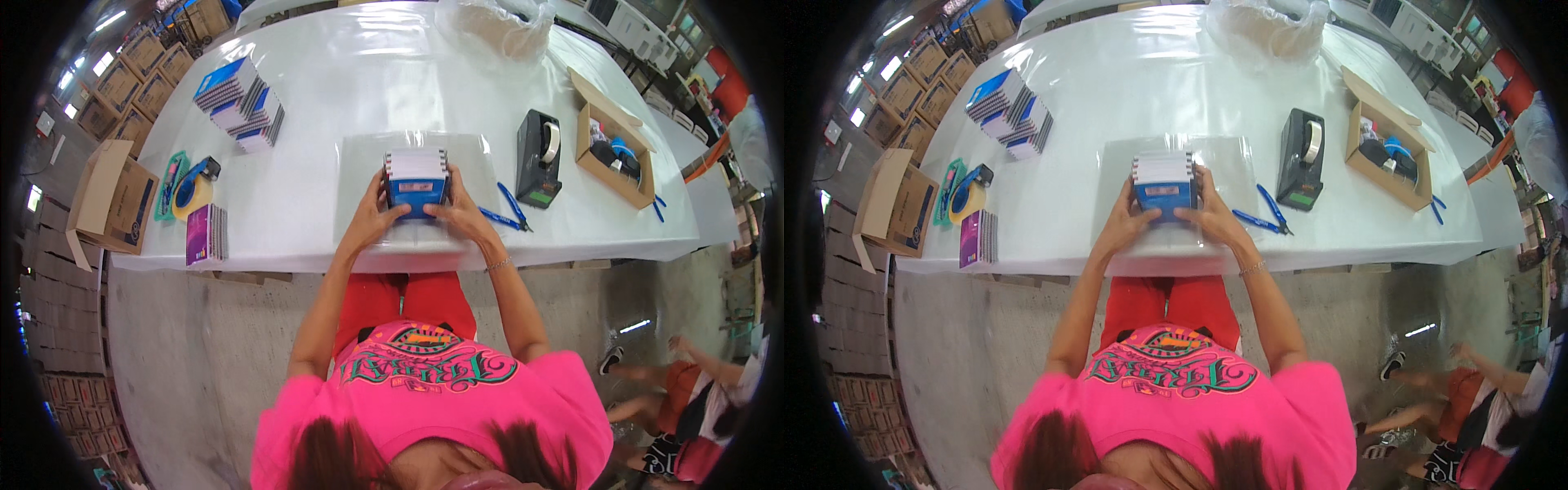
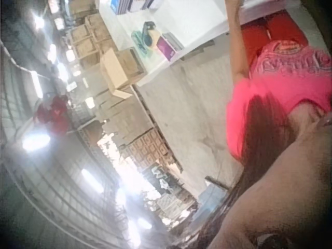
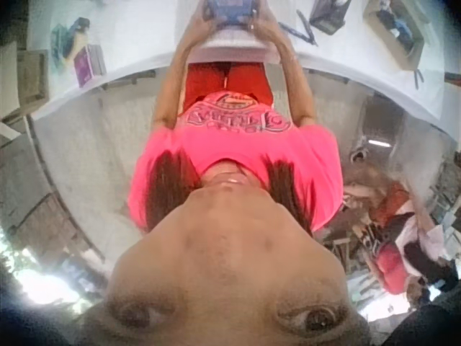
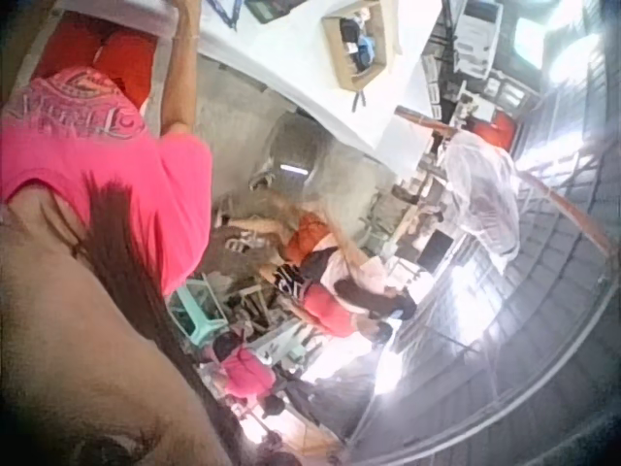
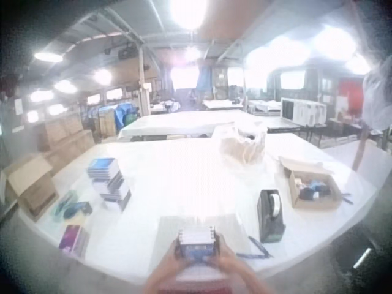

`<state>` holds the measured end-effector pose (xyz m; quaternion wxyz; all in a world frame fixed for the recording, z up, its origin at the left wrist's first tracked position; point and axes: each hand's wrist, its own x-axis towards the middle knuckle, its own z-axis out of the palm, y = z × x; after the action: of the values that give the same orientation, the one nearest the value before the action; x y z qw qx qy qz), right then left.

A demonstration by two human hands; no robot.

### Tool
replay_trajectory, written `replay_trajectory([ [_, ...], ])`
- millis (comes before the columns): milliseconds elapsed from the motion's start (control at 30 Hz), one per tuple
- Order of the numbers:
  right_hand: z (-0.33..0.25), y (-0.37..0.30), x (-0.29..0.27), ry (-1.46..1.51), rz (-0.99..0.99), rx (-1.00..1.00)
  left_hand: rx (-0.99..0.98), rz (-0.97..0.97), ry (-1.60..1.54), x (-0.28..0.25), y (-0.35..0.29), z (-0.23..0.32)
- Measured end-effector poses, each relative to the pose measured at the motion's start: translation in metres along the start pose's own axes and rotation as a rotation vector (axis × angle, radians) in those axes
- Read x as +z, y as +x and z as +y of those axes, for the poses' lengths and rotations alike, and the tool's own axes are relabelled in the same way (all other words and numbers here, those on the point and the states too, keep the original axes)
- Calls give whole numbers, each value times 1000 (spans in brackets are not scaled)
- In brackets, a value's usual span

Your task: The person places spiral-bound notebooks into clear plastic sleeves at a white table. They fold the sleeve edges over the notebooks and use a blue pen to mark or seal the packaging. The person repeats this process for multiple notebooks, stacking the finished items on the table.

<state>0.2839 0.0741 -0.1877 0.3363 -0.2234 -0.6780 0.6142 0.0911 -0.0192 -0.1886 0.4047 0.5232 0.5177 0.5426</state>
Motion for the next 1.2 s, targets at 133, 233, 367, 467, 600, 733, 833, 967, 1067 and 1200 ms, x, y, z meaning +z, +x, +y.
replay_trajectory([
  [133, -17, 2, -1, 138, 72, 123, -77, 26, -17, -1, 15, 19],
  [233, -21, 12, -11, 172, 122, 214, -246, 0, -77, -2, 31, 33],
  [367, -26, 25, -17, 141, 105, 328, -456, -144, -87, -9, 51, 44],
  [467, -20, 33, -13, 109, 123, 318, -490, -115, -30, -14, 59, 28],
  [600, -19, 32, -10, 24, 107, 394, -533, -104, 13, -12, 60, 23],
  [733, -6, 31, -7, 80, 120, 379, -502, -66, 6, -5, 54, 21],
  [833, -6, 30, -7, 25, 124, 380, -456, 12, 15, 0, 51, 23],
  [967, -10, 26, -4, -21, 136, 380, -445, 6, 148, -3, 57, 7],
  [1067, -16, 26, 4, -46, 119, 367, -509, 12, 276, -19, 67, -21],
  [1200, -12, 24, -3, -76, 136, 362, -537, 99, 364, -2, 59, 7],
])
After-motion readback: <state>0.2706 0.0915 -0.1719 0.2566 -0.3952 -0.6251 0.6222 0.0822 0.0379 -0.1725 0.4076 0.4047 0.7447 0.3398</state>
